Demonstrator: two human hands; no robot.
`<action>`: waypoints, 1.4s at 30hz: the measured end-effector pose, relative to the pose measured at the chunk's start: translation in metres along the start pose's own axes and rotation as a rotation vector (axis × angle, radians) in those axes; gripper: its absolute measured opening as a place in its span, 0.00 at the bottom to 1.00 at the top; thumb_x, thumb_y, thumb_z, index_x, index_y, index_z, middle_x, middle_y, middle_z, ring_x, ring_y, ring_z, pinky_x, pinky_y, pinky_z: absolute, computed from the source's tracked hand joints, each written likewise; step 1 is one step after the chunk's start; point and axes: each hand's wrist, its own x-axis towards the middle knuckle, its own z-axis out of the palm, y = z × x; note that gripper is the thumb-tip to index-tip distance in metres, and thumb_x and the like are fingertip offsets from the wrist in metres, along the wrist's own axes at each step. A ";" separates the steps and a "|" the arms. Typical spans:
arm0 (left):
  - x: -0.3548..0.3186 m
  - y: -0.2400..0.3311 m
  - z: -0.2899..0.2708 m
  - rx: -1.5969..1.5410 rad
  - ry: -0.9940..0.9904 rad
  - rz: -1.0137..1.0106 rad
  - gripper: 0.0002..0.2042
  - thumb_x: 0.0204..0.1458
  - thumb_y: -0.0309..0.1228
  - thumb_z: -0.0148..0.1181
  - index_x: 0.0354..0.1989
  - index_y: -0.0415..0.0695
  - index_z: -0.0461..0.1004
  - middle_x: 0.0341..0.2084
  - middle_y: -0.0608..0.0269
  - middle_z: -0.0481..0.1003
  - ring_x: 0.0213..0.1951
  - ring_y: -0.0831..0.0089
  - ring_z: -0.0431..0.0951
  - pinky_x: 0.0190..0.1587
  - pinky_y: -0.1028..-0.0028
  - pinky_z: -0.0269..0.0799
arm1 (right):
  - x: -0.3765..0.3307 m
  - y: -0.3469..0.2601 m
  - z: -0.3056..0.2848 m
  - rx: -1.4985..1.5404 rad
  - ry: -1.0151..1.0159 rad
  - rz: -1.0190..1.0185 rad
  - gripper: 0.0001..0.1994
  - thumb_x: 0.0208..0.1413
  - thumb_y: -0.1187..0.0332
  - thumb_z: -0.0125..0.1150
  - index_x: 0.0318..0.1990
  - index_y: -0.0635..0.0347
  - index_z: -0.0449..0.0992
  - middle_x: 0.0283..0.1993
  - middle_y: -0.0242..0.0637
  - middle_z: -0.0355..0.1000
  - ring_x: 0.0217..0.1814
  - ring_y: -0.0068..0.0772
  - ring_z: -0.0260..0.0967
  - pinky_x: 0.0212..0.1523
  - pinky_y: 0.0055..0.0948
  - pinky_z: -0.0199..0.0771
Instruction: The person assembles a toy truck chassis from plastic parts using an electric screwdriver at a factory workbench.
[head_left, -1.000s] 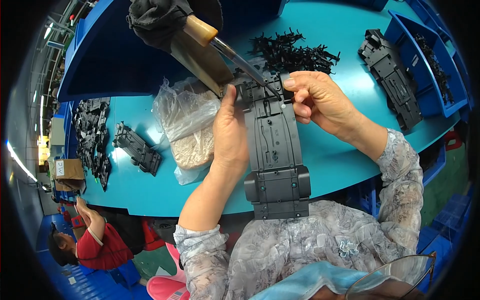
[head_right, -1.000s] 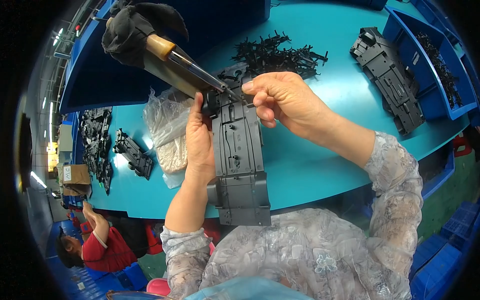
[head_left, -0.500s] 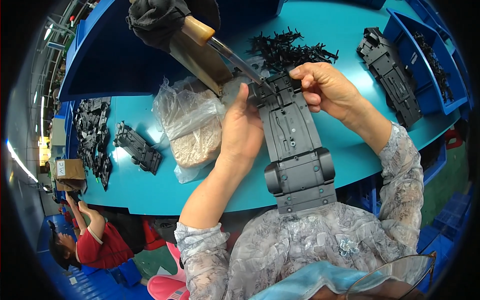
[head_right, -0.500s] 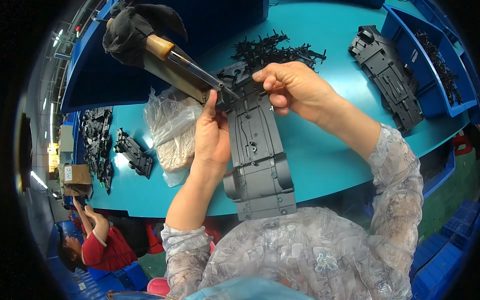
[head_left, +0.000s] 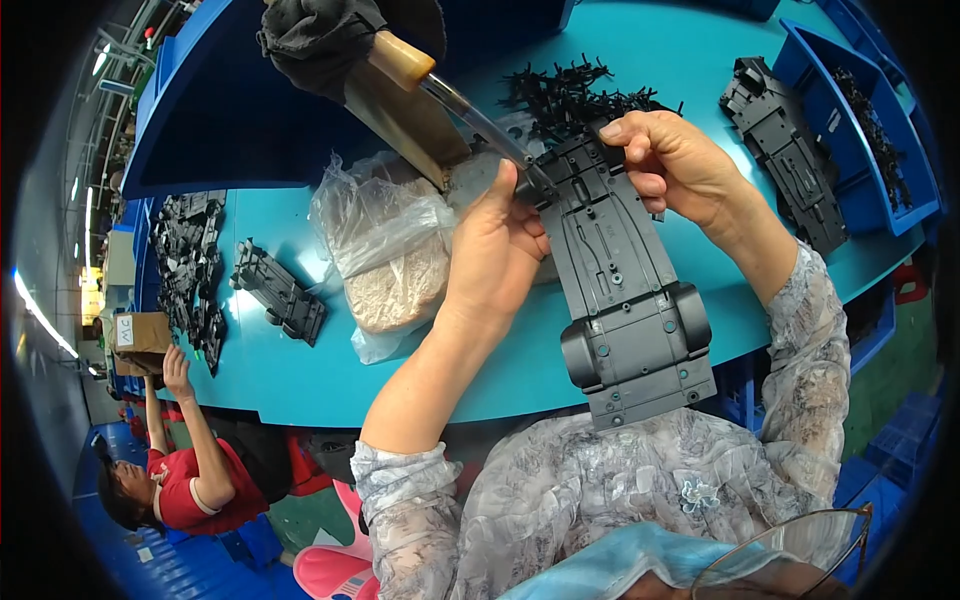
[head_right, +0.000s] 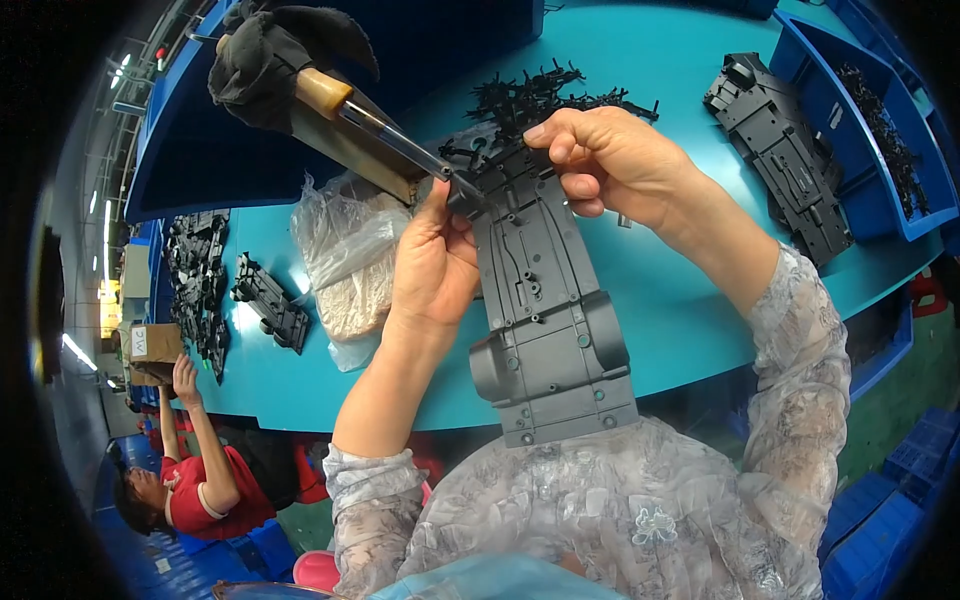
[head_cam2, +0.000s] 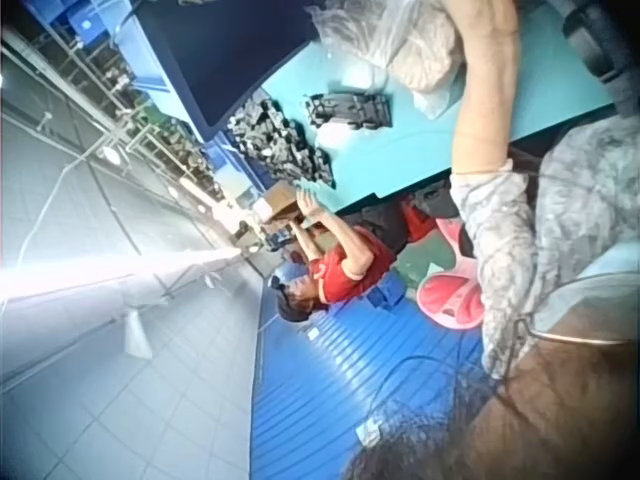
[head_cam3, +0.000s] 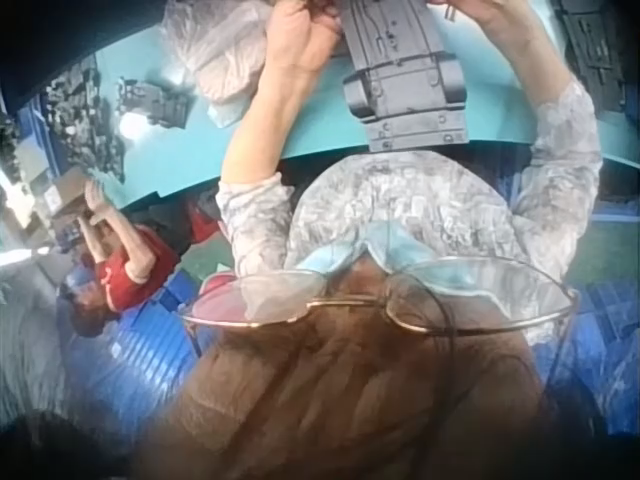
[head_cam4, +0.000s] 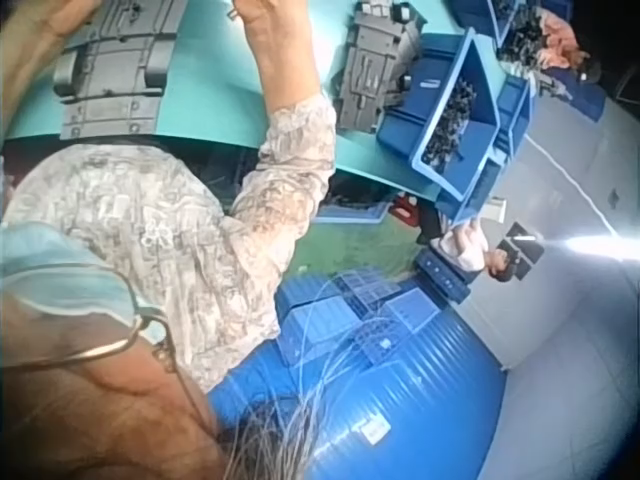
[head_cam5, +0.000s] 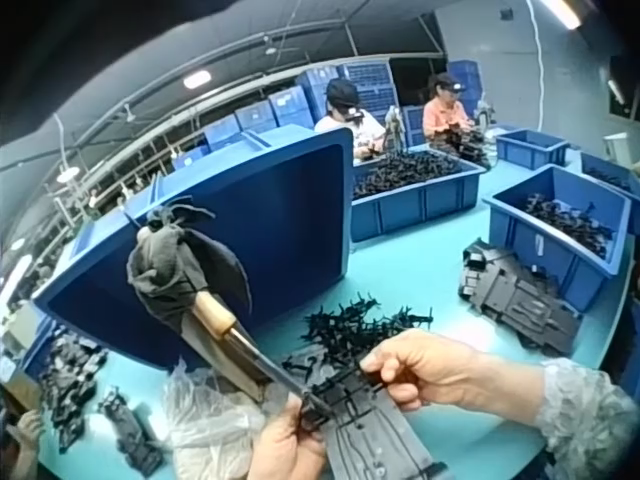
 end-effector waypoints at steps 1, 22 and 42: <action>0.000 -0.001 -0.002 -0.021 -0.014 -0.020 0.14 0.50 0.40 0.46 0.34 0.41 0.66 0.29 0.59 0.71 0.29 0.71 0.71 0.31 0.72 0.69 | 0.000 0.000 -0.001 -0.001 -0.002 0.000 0.12 0.42 0.66 0.56 0.12 0.54 0.62 0.10 0.23 0.54 0.08 0.17 0.51 0.08 0.18 0.50; -0.003 -0.001 0.003 -0.076 -0.045 -0.050 0.13 0.53 0.39 0.42 0.34 0.43 0.66 0.27 0.61 0.71 0.28 0.72 0.71 0.32 0.72 0.68 | -0.004 -0.004 -0.001 0.030 0.003 0.032 0.12 0.41 0.66 0.56 0.13 0.54 0.62 0.10 0.24 0.55 0.08 0.18 0.51 0.07 0.19 0.49; -0.004 0.001 0.006 -0.047 -0.005 -0.035 0.12 0.52 0.40 0.42 0.34 0.43 0.66 0.28 0.61 0.70 0.29 0.72 0.70 0.31 0.72 0.68 | -0.005 -0.005 0.003 0.018 0.004 -0.027 0.12 0.43 0.67 0.56 0.14 0.54 0.62 0.11 0.23 0.55 0.08 0.17 0.52 0.07 0.18 0.51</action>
